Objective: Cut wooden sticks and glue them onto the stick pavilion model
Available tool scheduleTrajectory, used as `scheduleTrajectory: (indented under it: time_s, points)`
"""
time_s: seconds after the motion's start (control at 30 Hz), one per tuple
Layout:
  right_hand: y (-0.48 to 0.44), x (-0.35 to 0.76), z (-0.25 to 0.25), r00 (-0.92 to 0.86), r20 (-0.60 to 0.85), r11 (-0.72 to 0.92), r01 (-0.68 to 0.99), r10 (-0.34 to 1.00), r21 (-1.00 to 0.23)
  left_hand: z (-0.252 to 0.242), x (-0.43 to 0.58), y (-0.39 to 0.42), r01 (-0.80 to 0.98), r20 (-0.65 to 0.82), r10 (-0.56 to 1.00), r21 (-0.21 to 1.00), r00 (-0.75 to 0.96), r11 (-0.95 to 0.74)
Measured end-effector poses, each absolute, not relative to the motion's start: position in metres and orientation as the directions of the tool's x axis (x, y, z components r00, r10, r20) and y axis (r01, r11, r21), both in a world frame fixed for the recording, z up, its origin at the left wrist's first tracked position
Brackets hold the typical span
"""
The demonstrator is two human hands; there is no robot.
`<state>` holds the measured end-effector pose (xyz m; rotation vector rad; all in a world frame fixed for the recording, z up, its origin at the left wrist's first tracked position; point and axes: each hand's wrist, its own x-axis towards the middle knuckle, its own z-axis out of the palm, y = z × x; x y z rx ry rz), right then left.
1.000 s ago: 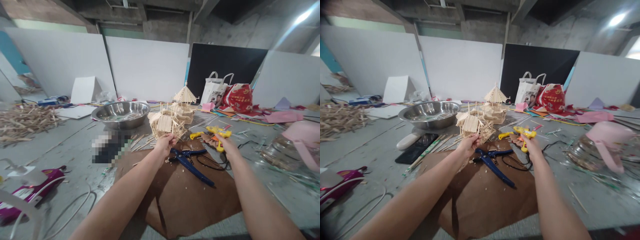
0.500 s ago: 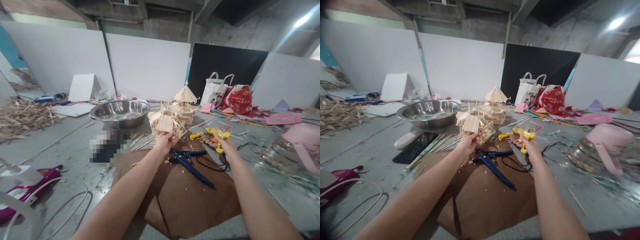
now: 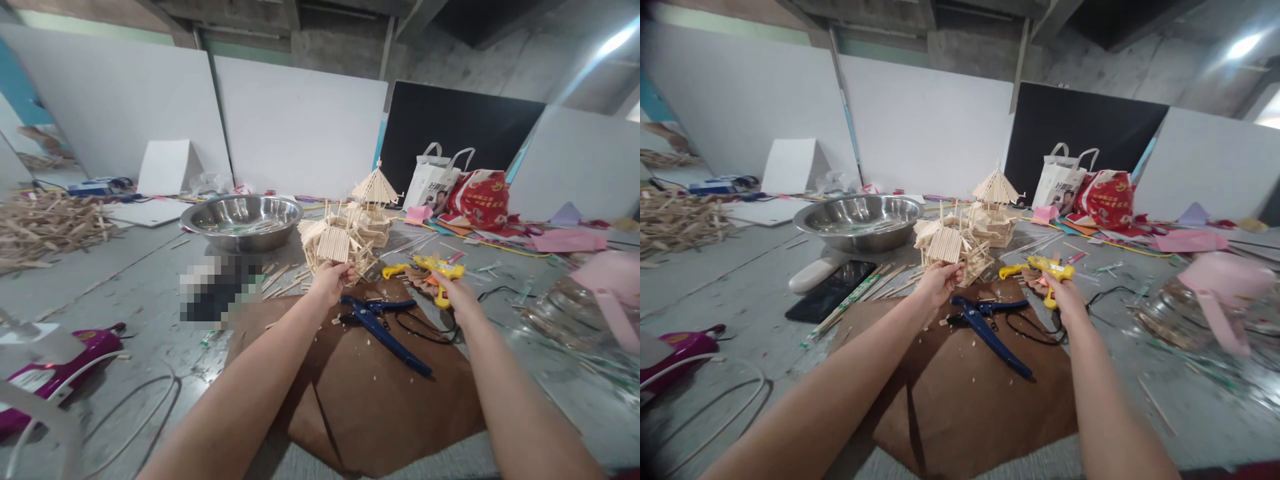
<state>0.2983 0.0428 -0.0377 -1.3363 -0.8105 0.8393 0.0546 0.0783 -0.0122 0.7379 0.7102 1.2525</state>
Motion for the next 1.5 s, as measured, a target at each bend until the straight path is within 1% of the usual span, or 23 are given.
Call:
scheduleTrajectory:
  time_s: [0.4,0.83,1.23,1.5]
  points:
    - [0.042,0.295,-0.033,0.498,-0.023,0.008,-0.060,0.867,-0.998,-0.011,0.054,0.076,-0.579,-0.037,0.978,0.801,0.206,0.153]
    - [0.037,0.290,-0.027,0.490,-0.030,-0.026,-0.014,0.871,-1.000,-0.016,0.053,0.084,-0.555,-0.031,0.973,0.817,0.231,0.157]
    - [0.037,0.289,-0.026,0.512,-0.035,-0.038,-0.005,0.858,-0.999,-0.008,0.053,0.082,-0.532,-0.090,0.973,0.825,0.213,0.193]
    - [0.047,0.304,-0.038,0.499,-0.042,-0.031,-0.030,0.866,-0.999,-0.010,0.050,0.079,-0.507,-0.110,0.959,0.830,0.260,0.233]
